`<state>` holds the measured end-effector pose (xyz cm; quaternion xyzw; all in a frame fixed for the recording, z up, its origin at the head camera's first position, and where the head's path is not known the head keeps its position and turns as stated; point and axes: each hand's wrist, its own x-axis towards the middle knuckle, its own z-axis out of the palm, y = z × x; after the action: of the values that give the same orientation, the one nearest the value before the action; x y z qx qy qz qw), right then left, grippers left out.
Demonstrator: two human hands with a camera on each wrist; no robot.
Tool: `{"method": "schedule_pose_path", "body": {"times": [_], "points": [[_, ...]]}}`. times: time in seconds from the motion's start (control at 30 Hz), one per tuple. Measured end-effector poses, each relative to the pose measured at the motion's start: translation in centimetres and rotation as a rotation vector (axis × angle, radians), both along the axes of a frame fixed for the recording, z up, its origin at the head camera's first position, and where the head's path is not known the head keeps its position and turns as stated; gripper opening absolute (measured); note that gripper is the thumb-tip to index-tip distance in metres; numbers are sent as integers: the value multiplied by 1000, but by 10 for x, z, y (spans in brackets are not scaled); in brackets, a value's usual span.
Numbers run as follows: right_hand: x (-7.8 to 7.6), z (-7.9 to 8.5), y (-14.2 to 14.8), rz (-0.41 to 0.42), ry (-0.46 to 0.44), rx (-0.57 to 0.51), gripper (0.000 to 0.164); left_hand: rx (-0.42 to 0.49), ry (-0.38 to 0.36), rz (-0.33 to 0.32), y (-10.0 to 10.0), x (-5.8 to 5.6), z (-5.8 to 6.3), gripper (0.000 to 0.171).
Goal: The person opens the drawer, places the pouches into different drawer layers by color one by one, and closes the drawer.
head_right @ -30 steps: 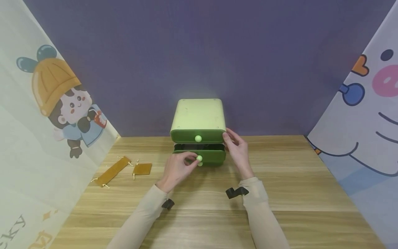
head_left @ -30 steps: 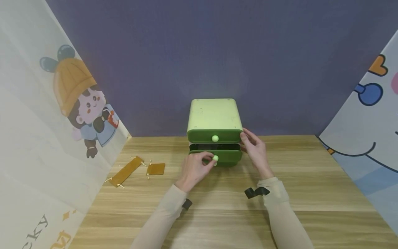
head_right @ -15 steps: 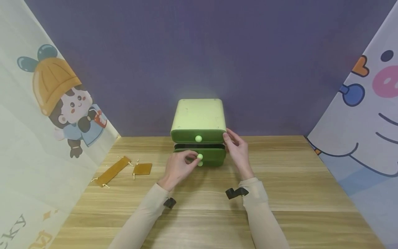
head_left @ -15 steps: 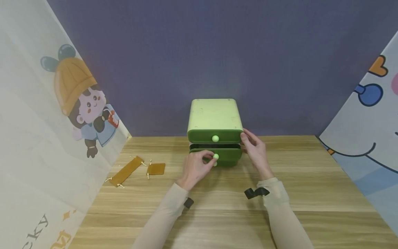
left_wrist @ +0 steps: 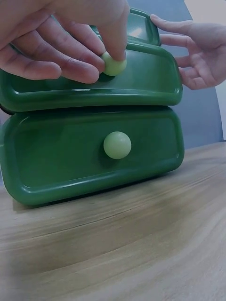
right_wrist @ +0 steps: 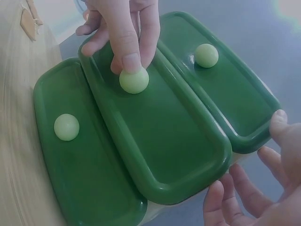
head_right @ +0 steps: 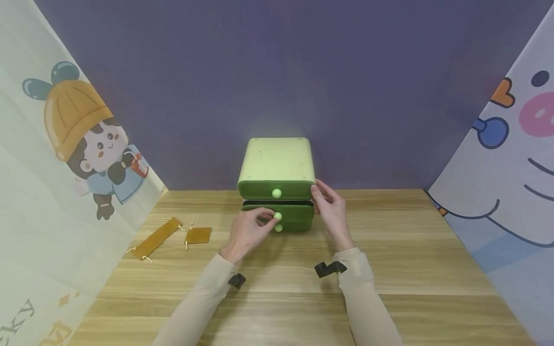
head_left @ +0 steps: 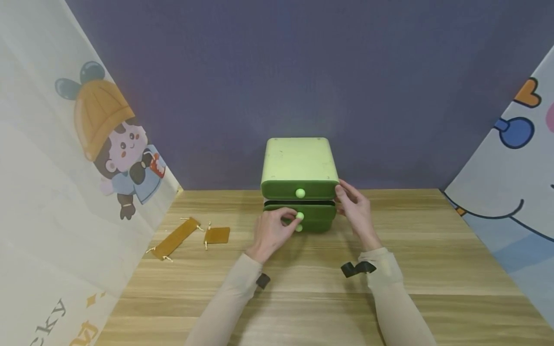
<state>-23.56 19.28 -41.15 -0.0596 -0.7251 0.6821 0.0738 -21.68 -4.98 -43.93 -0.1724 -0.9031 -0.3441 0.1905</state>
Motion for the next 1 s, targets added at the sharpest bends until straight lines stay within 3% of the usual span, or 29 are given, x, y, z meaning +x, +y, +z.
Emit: {"method": "schedule_pose_path", "body": {"times": [0.67, 1.0], "points": [[5, 0, 0, 45, 2, -45, 65, 25, 1, -5, 3, -6, 0, 21], [2, -1, -3, 20, 11, -85, 63, 23, -8, 2, 2, -11, 1, 20]]}}
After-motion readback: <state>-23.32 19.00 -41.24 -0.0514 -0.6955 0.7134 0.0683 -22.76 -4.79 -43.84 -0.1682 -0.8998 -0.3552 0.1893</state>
